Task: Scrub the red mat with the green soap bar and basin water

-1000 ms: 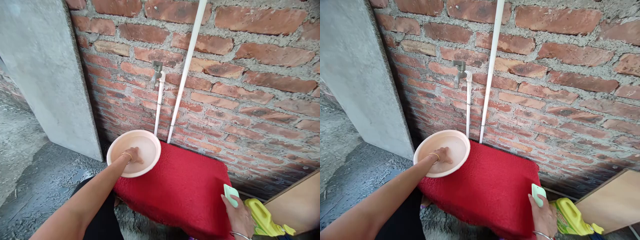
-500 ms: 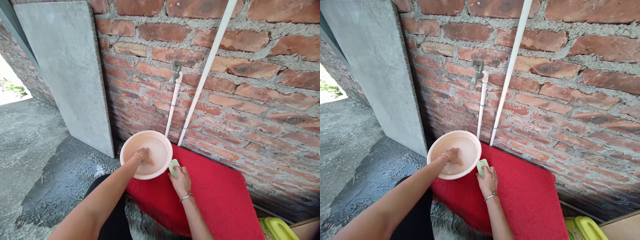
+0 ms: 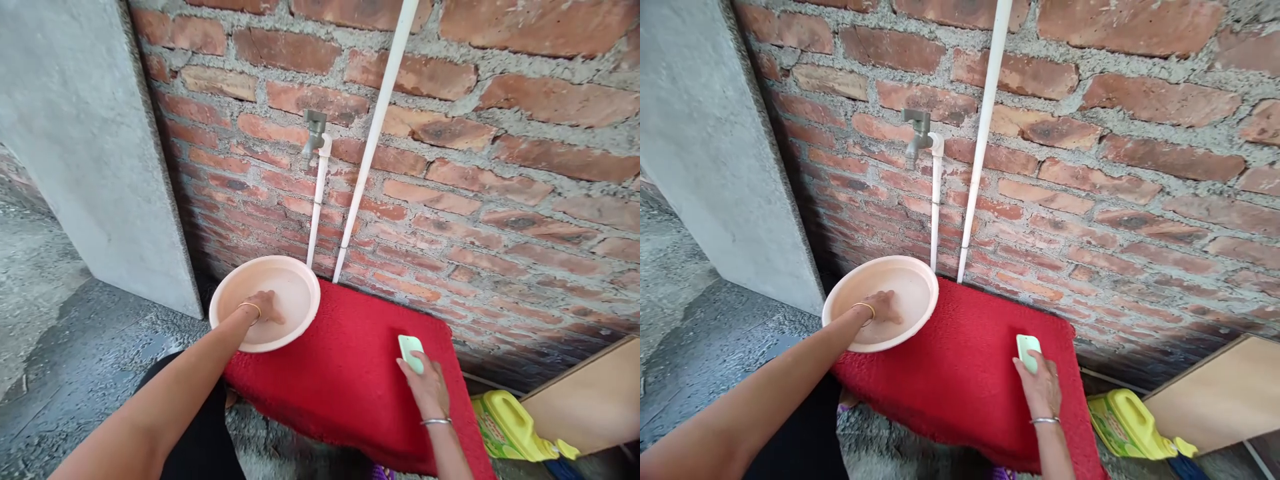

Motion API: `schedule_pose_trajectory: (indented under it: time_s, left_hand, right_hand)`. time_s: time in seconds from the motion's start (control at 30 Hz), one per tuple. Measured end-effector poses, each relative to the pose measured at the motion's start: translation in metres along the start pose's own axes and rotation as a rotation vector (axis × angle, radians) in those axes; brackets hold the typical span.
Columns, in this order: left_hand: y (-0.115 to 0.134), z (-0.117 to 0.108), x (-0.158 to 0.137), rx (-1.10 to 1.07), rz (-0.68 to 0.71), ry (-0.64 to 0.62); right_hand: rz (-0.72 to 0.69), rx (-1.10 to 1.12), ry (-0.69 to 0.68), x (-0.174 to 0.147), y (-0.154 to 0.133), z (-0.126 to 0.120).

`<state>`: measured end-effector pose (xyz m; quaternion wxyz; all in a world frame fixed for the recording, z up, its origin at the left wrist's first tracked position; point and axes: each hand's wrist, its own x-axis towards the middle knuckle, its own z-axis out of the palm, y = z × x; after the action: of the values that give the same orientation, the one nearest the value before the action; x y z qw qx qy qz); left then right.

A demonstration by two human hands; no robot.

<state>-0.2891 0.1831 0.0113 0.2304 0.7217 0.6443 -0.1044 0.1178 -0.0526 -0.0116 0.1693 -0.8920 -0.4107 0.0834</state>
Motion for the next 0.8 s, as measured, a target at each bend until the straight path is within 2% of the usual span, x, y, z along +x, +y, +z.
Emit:
schedule_pose_trajectory:
  time_s: [0.17, 0.27, 0.33, 0.4, 0.53, 0.63, 0.7, 0.8]
  left_hand:
    - [-0.002, 0.001, 0.003, 0.069, -0.006, -0.048]
    - [-0.005, 0.002, 0.005, 0.095, 0.009, -0.050]
    - [-0.007, 0.003, 0.006, 0.107, 0.016, -0.040]
    - [-0.008, 0.003, 0.006, 0.118, 0.010, -0.023]
    - [-0.009, 0.003, 0.005, 0.145, 0.013, 0.008]
    - [-0.008, 0.002, 0.004, 0.159, 0.015, 0.011]
    - [-0.008, 0.002, 0.004, 0.156, 0.005, 0.027]
    - [-0.008, 0.002, 0.003, 0.134, -0.005, 0.056]
  right_hand:
    - [0.230, -0.004, 0.104, 0.006, 0.080, -0.035]
    - [0.329, 0.014, 0.164, 0.000, 0.101, -0.043]
    - [0.292, 0.065, 0.206, -0.009, 0.095, -0.039]
    - [0.151, 0.146, 0.228, -0.022, 0.075, -0.027]
    - [-0.187, 0.258, 0.115, -0.055, 0.012, 0.007]
    - [-0.327, 0.234, 0.048, -0.073, -0.021, 0.024]
    - [-0.361, 0.193, 0.050, -0.076, -0.026, 0.026]
    - [-0.302, 0.139, 0.068, -0.068, -0.008, 0.020]
